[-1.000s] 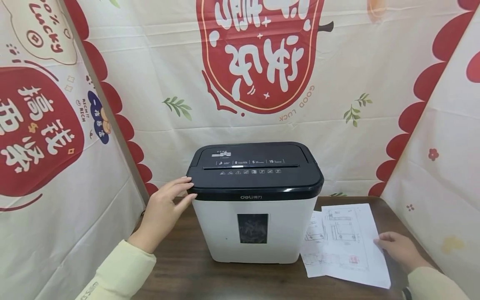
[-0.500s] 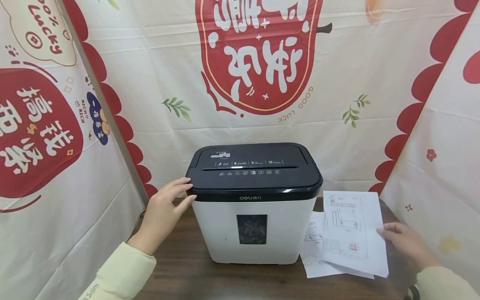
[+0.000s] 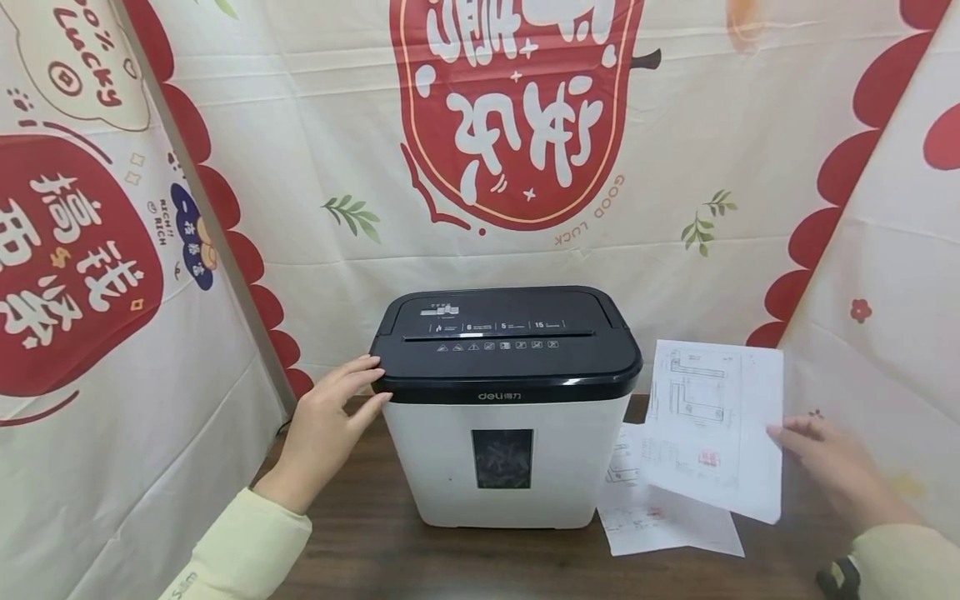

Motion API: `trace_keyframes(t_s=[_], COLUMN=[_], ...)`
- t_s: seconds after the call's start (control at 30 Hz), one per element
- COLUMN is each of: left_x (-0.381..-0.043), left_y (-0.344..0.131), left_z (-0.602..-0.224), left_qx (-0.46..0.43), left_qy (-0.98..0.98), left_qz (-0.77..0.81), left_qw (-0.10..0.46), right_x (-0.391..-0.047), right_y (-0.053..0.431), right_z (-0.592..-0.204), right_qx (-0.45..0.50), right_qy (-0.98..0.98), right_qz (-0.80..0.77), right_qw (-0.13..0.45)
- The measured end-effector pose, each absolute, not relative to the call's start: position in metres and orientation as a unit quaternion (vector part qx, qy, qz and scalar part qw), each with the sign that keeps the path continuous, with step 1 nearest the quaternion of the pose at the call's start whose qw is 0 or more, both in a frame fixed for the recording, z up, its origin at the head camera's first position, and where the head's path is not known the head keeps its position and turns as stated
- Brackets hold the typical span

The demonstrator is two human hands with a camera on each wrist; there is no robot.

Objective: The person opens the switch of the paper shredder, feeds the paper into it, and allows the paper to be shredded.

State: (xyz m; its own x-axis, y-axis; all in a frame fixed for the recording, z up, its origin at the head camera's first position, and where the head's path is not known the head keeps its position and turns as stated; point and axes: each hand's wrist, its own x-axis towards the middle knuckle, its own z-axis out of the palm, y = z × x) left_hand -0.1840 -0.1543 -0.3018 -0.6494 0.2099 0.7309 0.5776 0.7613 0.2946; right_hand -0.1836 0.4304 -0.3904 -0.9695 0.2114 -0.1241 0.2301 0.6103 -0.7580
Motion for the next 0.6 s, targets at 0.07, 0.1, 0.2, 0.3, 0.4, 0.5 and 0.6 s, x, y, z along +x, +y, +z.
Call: trace_keyframes(t_s=[0.07, 0.1, 0.2, 0.3, 0.4, 0.5, 0.6], left_x=[-0.184, -0.183, -0.182, -0.181, -0.181, -0.180, -0.180], left_y=[-0.154, -0.154, -0.154, -0.155, -0.155, -0.154, -0.153], left_z=[-0.302, -0.302, -0.302, -0.302, -0.302, -0.302, -0.302], left_qx=[-0.224, -0.224, -0.222, -0.223, -0.224, -0.227, -0.228], left_qy=[-0.872, -0.873, -0.875, -0.875, -0.874, -0.872, -0.873], left_qz=[-0.260, -0.260, -0.258, -0.256, -0.252, -0.251, -0.251], left_qw=[0.348, 0.347, 0.344, 0.346, 0.349, 0.353, 0.351], right_x=[-0.181, -0.180, -0.177, -0.174, -0.171, -0.168, -0.167], right_y=[0.429, 0.428, 0.426, 0.424, 0.421, 0.420, 0.421], right_z=[-0.383, -0.380, -0.369, -0.359, -0.351, -0.343, -0.337], right_qx=[0.120, 0.118, 0.100, 0.085, 0.080, 0.083, 0.079], right_qy=[0.898, 0.900, 0.905, 0.909, 0.909, 0.904, 0.900], right_qz=[-0.423, -0.421, -0.413, -0.403, -0.402, -0.411, -0.416], right_qw=[-0.005, -0.010, -0.037, -0.063, -0.078, -0.082, -0.099])
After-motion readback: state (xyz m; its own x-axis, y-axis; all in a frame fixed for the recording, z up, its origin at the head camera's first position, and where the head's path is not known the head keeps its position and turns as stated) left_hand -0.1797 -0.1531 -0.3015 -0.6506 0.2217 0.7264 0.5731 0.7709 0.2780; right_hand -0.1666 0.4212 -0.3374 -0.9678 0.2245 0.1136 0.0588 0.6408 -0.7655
